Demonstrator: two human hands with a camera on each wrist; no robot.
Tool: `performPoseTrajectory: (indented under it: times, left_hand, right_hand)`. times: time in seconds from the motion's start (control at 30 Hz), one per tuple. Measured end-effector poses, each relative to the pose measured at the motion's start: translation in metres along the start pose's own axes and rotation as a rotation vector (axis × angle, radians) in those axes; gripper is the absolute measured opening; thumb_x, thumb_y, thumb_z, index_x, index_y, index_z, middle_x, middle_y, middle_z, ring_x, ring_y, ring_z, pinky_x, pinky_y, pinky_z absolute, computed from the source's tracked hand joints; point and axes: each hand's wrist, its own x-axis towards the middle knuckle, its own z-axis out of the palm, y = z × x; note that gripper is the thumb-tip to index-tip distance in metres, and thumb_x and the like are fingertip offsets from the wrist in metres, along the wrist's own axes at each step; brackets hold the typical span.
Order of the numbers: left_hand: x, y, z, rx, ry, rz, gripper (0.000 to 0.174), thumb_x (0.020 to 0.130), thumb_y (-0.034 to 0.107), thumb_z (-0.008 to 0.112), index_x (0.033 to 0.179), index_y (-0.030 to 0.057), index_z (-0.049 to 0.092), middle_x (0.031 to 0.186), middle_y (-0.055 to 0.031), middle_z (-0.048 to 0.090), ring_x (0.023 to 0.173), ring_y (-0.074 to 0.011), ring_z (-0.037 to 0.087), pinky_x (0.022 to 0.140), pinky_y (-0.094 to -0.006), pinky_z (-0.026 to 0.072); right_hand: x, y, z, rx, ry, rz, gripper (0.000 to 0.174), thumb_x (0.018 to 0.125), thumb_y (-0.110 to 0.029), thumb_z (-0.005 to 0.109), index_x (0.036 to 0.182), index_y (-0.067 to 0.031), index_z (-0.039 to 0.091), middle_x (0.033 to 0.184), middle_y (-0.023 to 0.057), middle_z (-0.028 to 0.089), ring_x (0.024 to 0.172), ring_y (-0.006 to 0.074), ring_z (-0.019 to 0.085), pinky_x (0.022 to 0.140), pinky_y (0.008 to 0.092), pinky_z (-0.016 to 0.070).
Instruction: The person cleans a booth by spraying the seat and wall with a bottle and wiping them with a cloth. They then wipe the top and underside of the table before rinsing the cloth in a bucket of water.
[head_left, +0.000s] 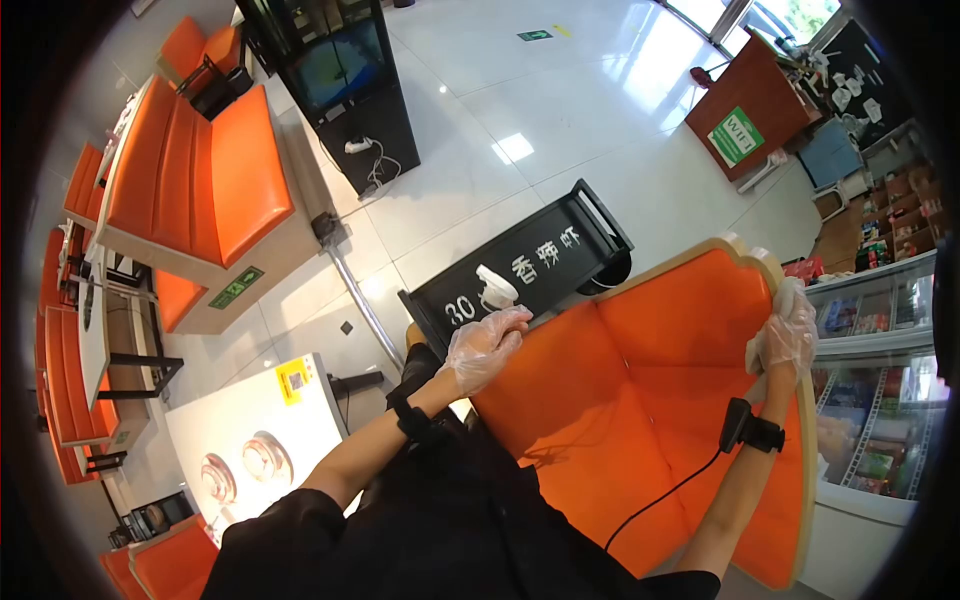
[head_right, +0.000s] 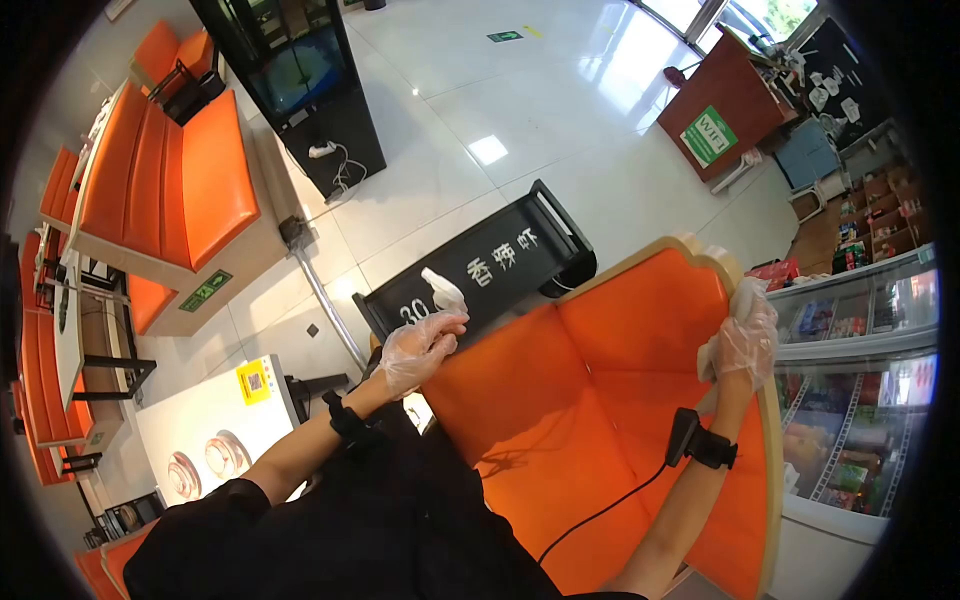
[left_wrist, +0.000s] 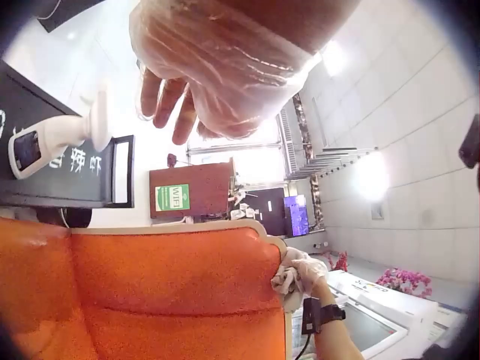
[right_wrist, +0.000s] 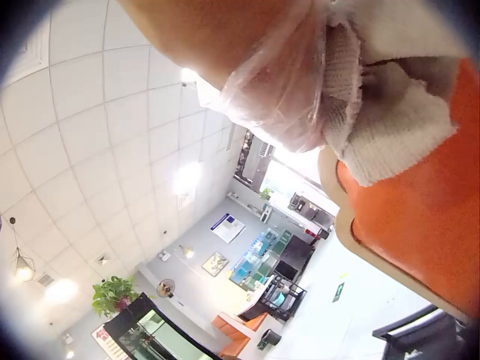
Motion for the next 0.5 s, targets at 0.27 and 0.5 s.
performPoseTrajectory:
  times: [0.27, 0.5]
  left_hand:
    - [0.086, 0.005, -0.1, -0.05, -0.027, 0.085, 0.036, 0.101, 0.009, 0.055, 0.137, 0.0104, 0.058, 0.112, -0.0063, 0.071, 0.104, -0.0148, 0.067, 0.092, -0.0284, 0.0523]
    - [0.156, -0.005, -0.203, 0.095, -0.089, 0.045, 0.032, 0.101, 0.011, 0.055, 0.132, 0.0072, 0.062, 0.11, -0.0086, 0.074, 0.089, -0.0166, 0.071, 0.078, -0.03, 0.0561]
  right_hand:
    - [0.009, -0.05, -0.001, 0.076, 0.067, 0.11, 0.058, 0.084, -0.013, 0.06, 0.142, -0.0139, 0.056, 0.128, 0.0165, 0.063, 0.117, 0.0376, 0.062, 0.098, 0.0445, 0.0509]
    - [-0.024, -0.134, -0.057, 0.366, 0.038, 0.668, 0.037, 0.089, -0.014, 0.056, 0.125, -0.0129, 0.063, 0.11, 0.0122, 0.066, 0.106, 0.0301, 0.065, 0.09, 0.0405, 0.0524]
